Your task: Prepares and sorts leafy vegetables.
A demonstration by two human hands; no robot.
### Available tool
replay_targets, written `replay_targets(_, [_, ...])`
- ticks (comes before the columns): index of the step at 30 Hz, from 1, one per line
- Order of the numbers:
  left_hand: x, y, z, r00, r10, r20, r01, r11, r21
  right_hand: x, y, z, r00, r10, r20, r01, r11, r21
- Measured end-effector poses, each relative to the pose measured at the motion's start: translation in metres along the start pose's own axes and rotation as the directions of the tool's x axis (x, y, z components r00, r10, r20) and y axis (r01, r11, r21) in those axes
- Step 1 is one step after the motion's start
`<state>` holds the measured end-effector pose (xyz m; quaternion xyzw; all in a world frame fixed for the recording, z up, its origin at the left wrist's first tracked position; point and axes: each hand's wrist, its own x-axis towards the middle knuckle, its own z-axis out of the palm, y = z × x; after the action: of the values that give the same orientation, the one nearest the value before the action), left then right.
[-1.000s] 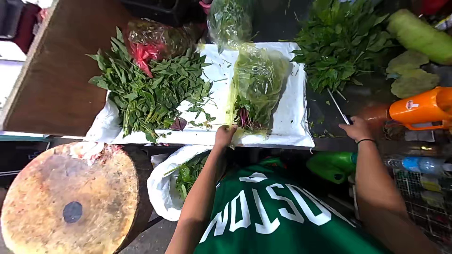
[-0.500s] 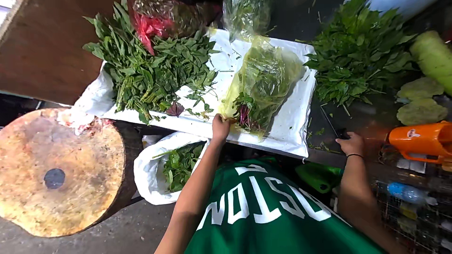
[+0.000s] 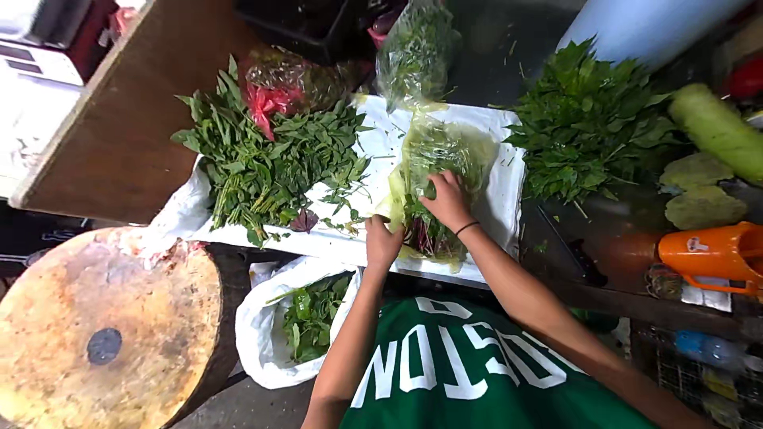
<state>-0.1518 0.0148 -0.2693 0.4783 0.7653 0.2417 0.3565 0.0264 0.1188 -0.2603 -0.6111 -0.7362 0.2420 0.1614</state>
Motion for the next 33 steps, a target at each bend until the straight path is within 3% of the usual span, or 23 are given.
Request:
replay_targets(3, [0.009, 0.026, -0.016, 0.971, 0.168, -0.171, -0.153, 0.984, 0.094, 0.005, -0.006, 0.007, 0.996, -0.09, 0.009, 0.091, 0.995, -0.05])
replay_targets(5, [0.03, 0.041, -0.009, 0.961, 0.266, -0.078, -0.247, 0.949, 0.195, 0.003, -0.01, 0.01, 0.994, -0.111, -0.01, 0.11, 0.991, -0.07])
replay_targets(9, [0.083, 0.039, 0.029, 0.957, 0.25, 0.147, -0.289, 0.864, 0.413, 0.002, -0.016, 0.008, 0.992, -0.104, 0.065, 0.112, 0.985, -0.135])
replay_targets(14, [0.093, 0.059, -0.009, 0.909, 0.411, 0.067, -0.414, 0.876, 0.249, 0.015, 0.008, -0.03, 0.984, -0.168, -0.049, 0.169, 0.986, 0.0])
replay_targets(17, [0.128, 0.025, -0.051, 0.953, 0.275, -0.124, -0.268, 0.961, 0.073, 0.027, 0.077, -0.065, 0.976, 0.08, -0.203, -0.065, 0.995, 0.081])
replay_targets(20, [0.149, -0.027, -0.071, 0.974, -0.011, -0.226, -0.019, 0.992, -0.127, 0.012, 0.161, -0.076, 0.859, 0.444, -0.255, -0.389, 0.89, 0.239])
replay_targets(23, [0.146, -0.043, -0.063, 0.979, -0.042, -0.2, 0.037, 0.999, -0.032, -0.014, 0.183, -0.067, 0.777, 0.552, -0.302, -0.468, 0.828, 0.31])
replay_targets(25, [0.132, -0.021, -0.055, 0.993, 0.071, -0.098, -0.056, 0.986, 0.154, -0.035, 0.159, -0.069, 0.821, 0.516, -0.245, -0.427, 0.839, 0.338])
replay_targets(27, [0.122, 0.01, -0.04, 0.966, 0.26, -0.008, -0.251, 0.941, 0.229, -0.041, 0.126, -0.074, 0.896, 0.408, -0.176, -0.337, 0.882, 0.33])
replay_targets(30, [0.118, 0.059, -0.003, 0.829, 0.537, 0.157, -0.559, 0.803, 0.207, -0.028, 0.084, -0.075, 0.95, 0.206, -0.234, -0.16, 0.966, 0.204])
replay_targets(33, [0.133, 0.092, 0.039, 0.761, 0.604, 0.237, -0.648, 0.716, 0.259, -0.003, 0.053, -0.067, 0.974, 0.07, -0.218, -0.043, 0.991, 0.128])
